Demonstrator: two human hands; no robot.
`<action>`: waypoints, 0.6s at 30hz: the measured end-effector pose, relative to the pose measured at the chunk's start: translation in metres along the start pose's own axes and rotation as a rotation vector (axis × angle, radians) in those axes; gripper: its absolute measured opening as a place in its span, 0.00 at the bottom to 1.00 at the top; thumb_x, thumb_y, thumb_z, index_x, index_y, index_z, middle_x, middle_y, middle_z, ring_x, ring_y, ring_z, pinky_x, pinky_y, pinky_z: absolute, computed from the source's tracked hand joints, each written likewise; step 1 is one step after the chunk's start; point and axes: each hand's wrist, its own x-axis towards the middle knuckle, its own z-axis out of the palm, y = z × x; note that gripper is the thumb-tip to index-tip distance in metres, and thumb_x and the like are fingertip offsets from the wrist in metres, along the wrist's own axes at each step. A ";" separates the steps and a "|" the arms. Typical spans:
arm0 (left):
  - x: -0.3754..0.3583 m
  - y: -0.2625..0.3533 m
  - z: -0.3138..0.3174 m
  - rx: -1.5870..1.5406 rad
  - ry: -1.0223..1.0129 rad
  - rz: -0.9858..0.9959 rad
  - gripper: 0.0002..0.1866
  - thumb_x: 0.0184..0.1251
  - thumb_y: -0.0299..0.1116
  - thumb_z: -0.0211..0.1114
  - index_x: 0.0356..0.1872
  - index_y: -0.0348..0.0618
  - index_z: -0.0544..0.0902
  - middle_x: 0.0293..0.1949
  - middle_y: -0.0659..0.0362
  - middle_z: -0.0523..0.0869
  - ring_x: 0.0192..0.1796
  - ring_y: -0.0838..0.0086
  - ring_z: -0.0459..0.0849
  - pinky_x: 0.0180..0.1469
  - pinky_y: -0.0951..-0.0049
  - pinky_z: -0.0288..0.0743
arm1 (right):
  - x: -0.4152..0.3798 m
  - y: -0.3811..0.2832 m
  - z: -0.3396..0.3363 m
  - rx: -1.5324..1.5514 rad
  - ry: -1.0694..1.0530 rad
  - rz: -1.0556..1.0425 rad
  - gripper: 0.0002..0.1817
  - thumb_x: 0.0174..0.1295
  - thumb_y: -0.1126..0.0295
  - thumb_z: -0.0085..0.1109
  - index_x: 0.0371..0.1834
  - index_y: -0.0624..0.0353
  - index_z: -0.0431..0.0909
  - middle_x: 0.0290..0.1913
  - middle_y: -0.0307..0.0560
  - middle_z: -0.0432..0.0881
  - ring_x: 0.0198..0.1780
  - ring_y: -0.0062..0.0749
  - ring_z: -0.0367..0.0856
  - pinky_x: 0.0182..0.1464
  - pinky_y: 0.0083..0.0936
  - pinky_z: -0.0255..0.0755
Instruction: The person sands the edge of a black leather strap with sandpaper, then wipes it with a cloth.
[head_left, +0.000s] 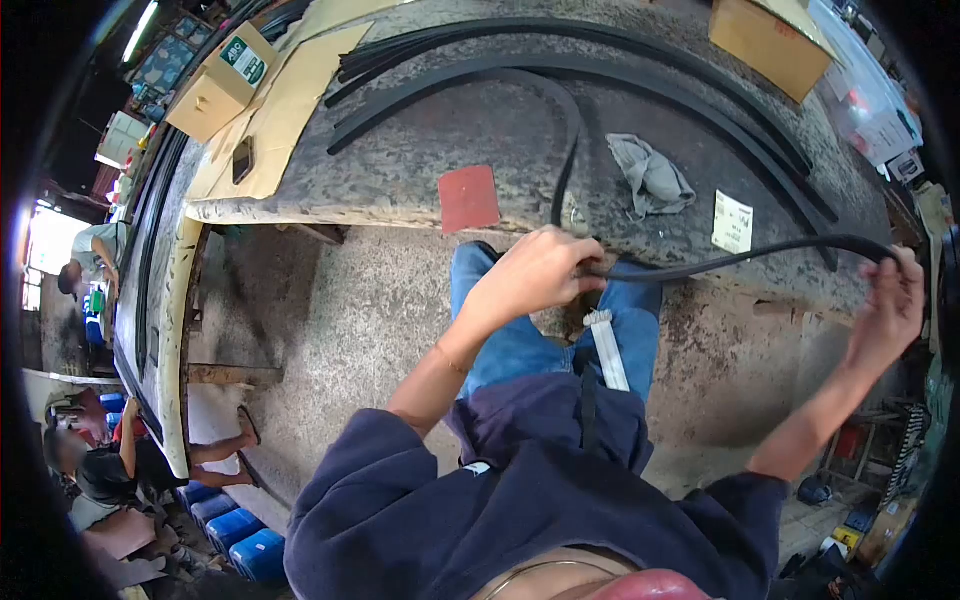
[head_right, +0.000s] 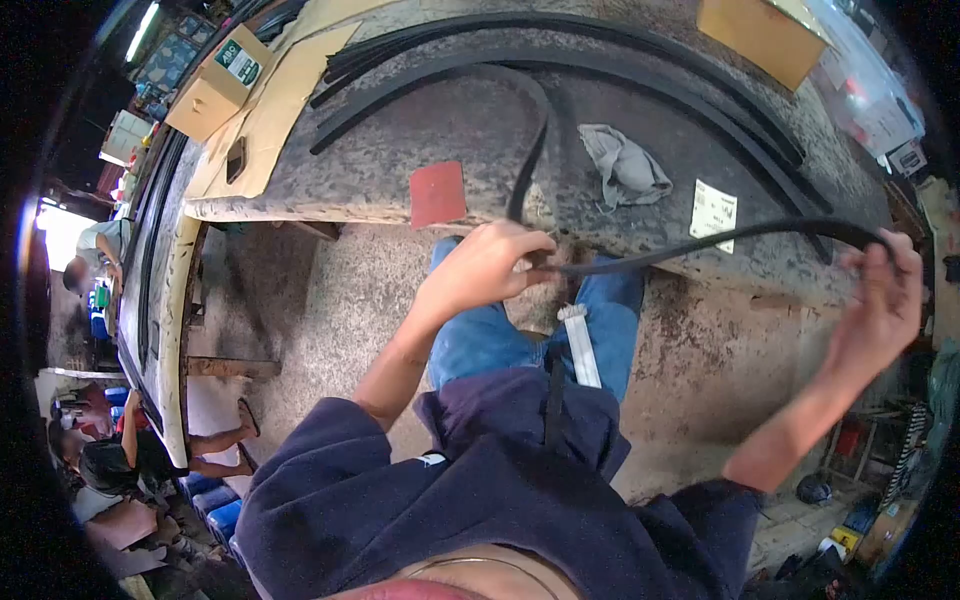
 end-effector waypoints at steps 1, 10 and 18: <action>0.010 -0.018 0.009 0.009 0.009 0.003 0.14 0.55 0.34 0.76 0.41 0.42 0.84 0.34 0.51 0.88 0.40 0.53 0.87 0.45 0.60 0.78 | 0.016 0.020 -0.040 -0.055 0.027 0.083 0.09 0.72 0.79 0.58 0.52 0.67 0.80 0.51 0.46 0.83 0.42 0.31 0.83 0.46 0.28 0.79; 0.105 -0.169 0.027 0.564 0.113 0.196 0.14 0.70 0.42 0.64 0.51 0.49 0.83 0.49 0.59 0.84 0.59 0.65 0.78 0.61 0.44 0.66 | 0.092 0.069 -0.327 -0.043 0.357 0.065 0.19 0.75 0.74 0.52 0.64 0.76 0.73 0.61 0.61 0.78 0.62 0.41 0.79 0.72 0.31 0.71; 0.103 -0.256 -0.054 0.882 0.349 0.071 0.14 0.68 0.48 0.64 0.42 0.50 0.80 0.40 0.61 0.84 0.50 0.65 0.83 0.57 0.48 0.67 | 0.062 0.145 -0.392 -0.331 0.364 0.361 0.23 0.73 0.66 0.61 0.67 0.67 0.74 0.62 0.48 0.79 0.57 0.33 0.80 0.64 0.30 0.74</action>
